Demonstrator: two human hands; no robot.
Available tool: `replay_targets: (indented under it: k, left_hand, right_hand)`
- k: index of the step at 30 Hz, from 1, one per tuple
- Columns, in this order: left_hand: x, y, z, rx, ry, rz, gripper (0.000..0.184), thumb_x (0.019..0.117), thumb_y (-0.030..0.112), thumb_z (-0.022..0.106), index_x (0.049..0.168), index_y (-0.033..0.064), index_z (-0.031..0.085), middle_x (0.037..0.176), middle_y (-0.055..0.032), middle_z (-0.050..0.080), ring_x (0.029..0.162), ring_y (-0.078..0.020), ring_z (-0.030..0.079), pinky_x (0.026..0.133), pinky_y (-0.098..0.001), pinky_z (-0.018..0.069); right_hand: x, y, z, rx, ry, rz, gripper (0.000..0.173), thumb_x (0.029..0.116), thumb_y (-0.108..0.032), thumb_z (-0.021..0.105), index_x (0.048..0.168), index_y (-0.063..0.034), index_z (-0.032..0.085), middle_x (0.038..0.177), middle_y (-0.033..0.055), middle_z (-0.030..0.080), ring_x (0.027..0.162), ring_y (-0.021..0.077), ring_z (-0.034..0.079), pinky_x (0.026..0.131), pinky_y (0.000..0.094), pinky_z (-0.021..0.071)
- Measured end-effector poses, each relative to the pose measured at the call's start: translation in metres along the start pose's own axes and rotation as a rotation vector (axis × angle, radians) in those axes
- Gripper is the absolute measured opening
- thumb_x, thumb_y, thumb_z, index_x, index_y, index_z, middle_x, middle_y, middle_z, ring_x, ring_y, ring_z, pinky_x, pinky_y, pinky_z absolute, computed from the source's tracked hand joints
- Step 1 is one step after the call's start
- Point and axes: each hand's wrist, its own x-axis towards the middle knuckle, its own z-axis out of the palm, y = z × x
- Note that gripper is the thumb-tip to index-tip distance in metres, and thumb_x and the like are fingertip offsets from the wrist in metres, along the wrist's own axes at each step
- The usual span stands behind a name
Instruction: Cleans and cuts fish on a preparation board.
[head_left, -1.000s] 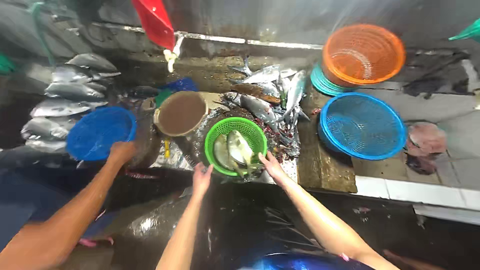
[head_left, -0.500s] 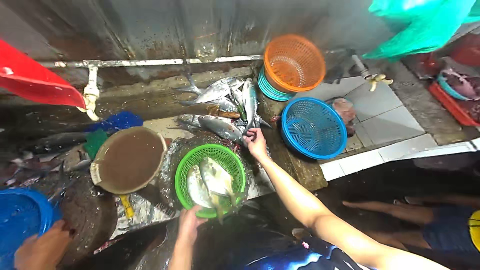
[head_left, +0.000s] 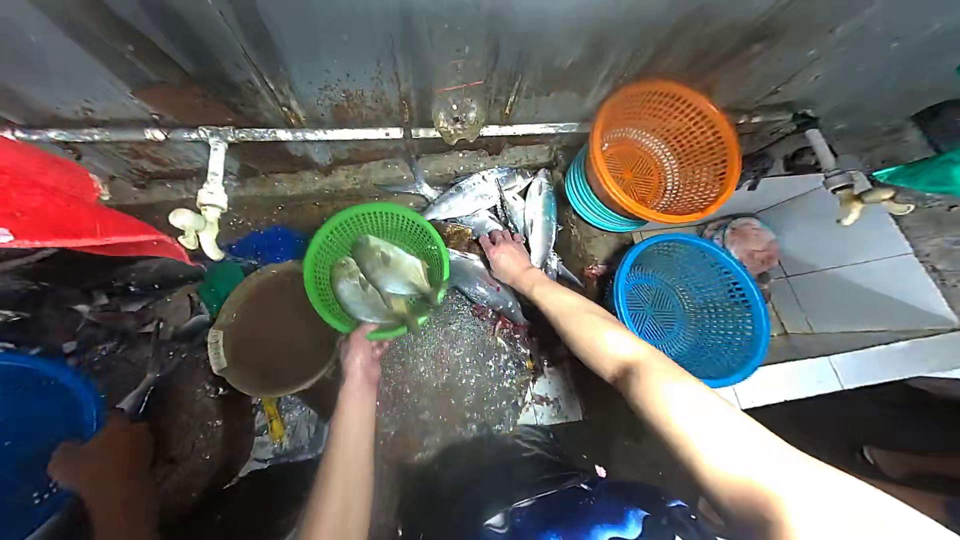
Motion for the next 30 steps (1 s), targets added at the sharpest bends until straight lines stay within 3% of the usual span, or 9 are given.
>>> replay_targets:
  k: [5,7,9,12,14,17,20,24,30]
  left_hand:
    - [0.052,0.007,0.008,0.177,-0.049,-0.033,0.041,0.1041,0.030,0.058,0.131,-0.0006,0.055,0.098,-0.0203,0.071,0.067,-0.0234,0.068,0.059,-0.0344,0.0571]
    - [0.057,0.012,0.003,0.481,-0.069,-0.013,0.066,0.1009,0.062,0.051,0.118,0.0001,0.066,0.088,-0.0141,0.076,0.057,-0.0180,0.066,0.052,-0.0305,0.0522]
    - [0.051,0.028,0.005,0.682,-0.073,0.049,0.075,0.0964,0.073,0.050,0.105,0.0010,0.071,0.081,-0.0100,0.074,0.057,-0.0167,0.066,0.055,-0.0321,0.0536]
    - [0.043,0.048,0.004,0.997,0.029,0.269,0.070,0.0925,0.069,0.060,0.104,0.0016,0.072,0.088,-0.0139,0.074,0.077,-0.0269,0.072,0.074,-0.0502,0.0595]
    - [0.027,0.068,0.004,1.154,0.150,0.478,0.066,0.0921,0.063,0.064,0.104,-0.0019,0.070,0.100,-0.0265,0.071,0.098,-0.0451,0.069,0.084,-0.0689,0.0518]
    - [0.030,0.096,0.015,1.175,0.170,0.907,0.042,0.1039,0.041,0.053,0.110,0.0027,0.068,0.096,-0.0269,0.070,0.095,-0.0492,0.069,0.077,-0.0700,0.0522]
    - [0.088,0.118,0.047,1.169,-0.129,1.114,0.031,0.1033,0.024,0.056,0.123,0.0015,0.067,0.112,-0.0225,0.071,0.112,-0.0432,0.066,0.097,-0.0636,0.0511]
    - [0.174,0.120,0.083,1.409,-0.483,0.857,0.061,0.0922,0.035,0.078,0.143,0.0062,0.058,0.138,-0.0239,0.062,0.132,-0.0441,0.056,0.109,-0.0674,0.0424]
    - [0.212,0.128,0.119,1.800,-0.520,0.573,0.087,0.0778,0.048,0.088,0.146,0.0068,0.054,0.146,-0.0270,0.053,0.142,-0.0475,0.043,0.113,-0.0684,0.0357]
  right_hand:
    - [-0.011,-0.026,-0.041,0.153,-0.286,0.324,0.067,0.0717,-0.042,0.078,0.123,-0.0036,0.062,0.117,0.0266,0.066,0.104,0.0459,0.067,0.078,0.0668,0.0547]
    - [-0.028,-0.030,-0.050,0.218,-0.304,0.380,0.056,0.0757,-0.045,0.073,0.112,-0.0032,0.066,0.110,0.0250,0.068,0.102,0.0448,0.068,0.077,0.0681,0.0539]
    - [-0.053,-0.024,-0.053,0.361,-0.304,0.456,0.046,0.0805,-0.044,0.071,0.102,-0.0025,0.069,0.099,0.0242,0.069,0.092,0.0436,0.069,0.073,0.0685,0.0530]
    - [-0.106,-0.008,-0.042,0.555,-0.344,0.511,0.046,0.0908,-0.051,0.065,0.107,-0.0084,0.068,0.087,0.0174,0.067,0.071,0.0326,0.067,0.064,0.0569,0.0542]
    - [-0.143,-0.012,-0.034,0.627,-0.262,0.484,0.051,0.0950,-0.058,0.063,0.109,-0.0095,0.070,0.091,0.0151,0.069,0.079,0.0309,0.068,0.074,0.0578,0.0563]
    - [-0.209,-0.043,-0.012,0.684,0.025,0.441,0.051,0.0986,-0.057,0.057,0.103,-0.0075,0.070,0.083,0.0105,0.068,0.079,0.0260,0.067,0.077,0.0533,0.0556]
    - [-0.272,-0.075,0.036,0.817,0.259,0.362,0.046,0.1045,-0.044,0.050,0.103,-0.0014,0.068,0.072,0.0065,0.063,0.066,0.0170,0.063,0.065,0.0416,0.0564]
    - [-0.325,-0.085,0.089,0.786,-0.067,0.434,0.055,0.1054,-0.055,0.044,0.103,-0.0045,0.067,0.078,0.0095,0.065,0.073,0.0222,0.066,0.074,0.0466,0.0571]
    - [-0.317,-0.083,0.078,0.705,-0.288,0.519,0.063,0.1025,-0.065,0.040,0.099,-0.0081,0.066,0.081,0.0103,0.063,0.078,0.0262,0.066,0.075,0.0508,0.0555]
